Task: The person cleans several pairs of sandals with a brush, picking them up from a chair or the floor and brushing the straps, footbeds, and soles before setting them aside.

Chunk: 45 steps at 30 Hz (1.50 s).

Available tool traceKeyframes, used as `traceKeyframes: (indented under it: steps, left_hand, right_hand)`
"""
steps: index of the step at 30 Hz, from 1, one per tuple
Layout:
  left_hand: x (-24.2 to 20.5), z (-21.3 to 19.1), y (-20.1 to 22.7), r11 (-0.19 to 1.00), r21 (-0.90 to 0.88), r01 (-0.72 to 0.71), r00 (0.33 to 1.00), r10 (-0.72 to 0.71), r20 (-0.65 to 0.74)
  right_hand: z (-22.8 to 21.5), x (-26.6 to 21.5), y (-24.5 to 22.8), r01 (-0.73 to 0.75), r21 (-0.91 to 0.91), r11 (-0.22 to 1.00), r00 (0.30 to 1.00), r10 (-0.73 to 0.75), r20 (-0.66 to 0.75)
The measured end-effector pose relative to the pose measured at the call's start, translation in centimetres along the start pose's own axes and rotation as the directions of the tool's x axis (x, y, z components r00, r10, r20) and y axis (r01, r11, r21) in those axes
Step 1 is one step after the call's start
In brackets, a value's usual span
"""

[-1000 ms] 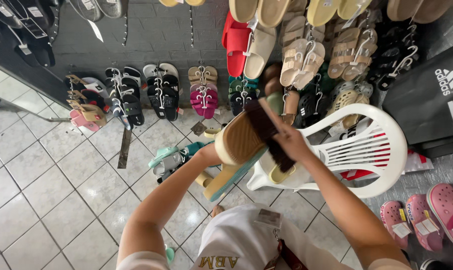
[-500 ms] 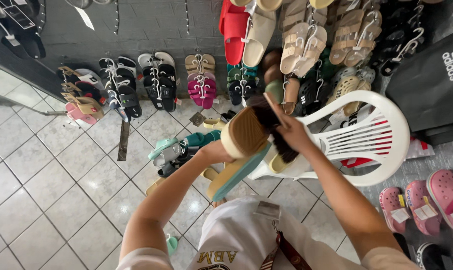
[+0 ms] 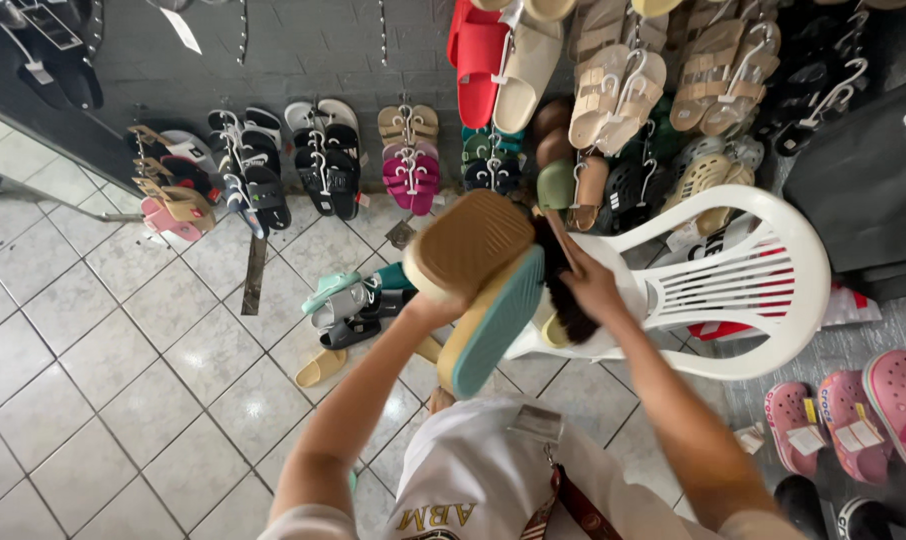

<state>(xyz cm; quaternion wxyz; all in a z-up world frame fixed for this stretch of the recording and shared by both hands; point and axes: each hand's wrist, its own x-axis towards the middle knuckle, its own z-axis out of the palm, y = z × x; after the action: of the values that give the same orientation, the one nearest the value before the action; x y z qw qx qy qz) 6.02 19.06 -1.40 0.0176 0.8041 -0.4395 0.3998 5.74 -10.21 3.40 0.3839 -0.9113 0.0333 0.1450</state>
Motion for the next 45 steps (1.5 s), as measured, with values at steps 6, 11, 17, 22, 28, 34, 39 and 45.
traceKeyframes:
  steps: [6,11,17,22,28,34,39,45]
  left_hand:
    - [1.6,1.8,0.5,0.796,-0.125,0.592,0.805,-0.592,0.048]
    - [1.3,0.3,2.1,0.909,-0.085,0.408,0.913,-0.407,0.024]
    - [2.7,-0.1,0.9,0.855,-0.177,0.487,0.871,-0.491,0.027]
    - [3.6,-1.1,-0.3,0.789,-0.251,0.56,0.805,-0.59,-0.06]
    - [2.7,-1.3,-0.5,0.826,-0.168,0.538,0.828,-0.555,-0.075]
    - [1.5,-1.4,1.0,0.849,-0.153,0.507,0.857,-0.514,-0.014]
    - [0.9,-2.8,0.2,0.743,-0.335,0.579,0.789,-0.614,0.001]
    - [1.5,-2.0,0.9,0.336,-0.43,0.838,0.375,-0.927,0.008]
  right_hand:
    - [5.2,-11.2,-5.1,0.781,-0.091,0.618,0.578,-0.77,-0.271]
    - [-1.0,-2.2,-0.6,0.68,-0.035,0.733,0.652,-0.625,-0.428]
    - [2.1,-12.2,-0.3,0.918,-0.033,0.394,0.395,-0.909,0.129]
    - [-1.7,-3.7,1.2,0.791,0.019,0.611,0.592,-0.758,-0.273]
    - [-0.6,-4.7,1.2,0.797,-0.135,0.589,0.571,-0.807,-0.151]
    - [-1.4,-3.5,1.2,0.598,-0.112,0.794,0.77,-0.607,-0.197]
    - [-2.4,-8.3,-3.9,0.755,0.349,0.555,0.494,-0.832,0.253]
    - [-2.1,-2.7,-3.6,0.351,-0.184,0.918,0.862,-0.393,-0.321]
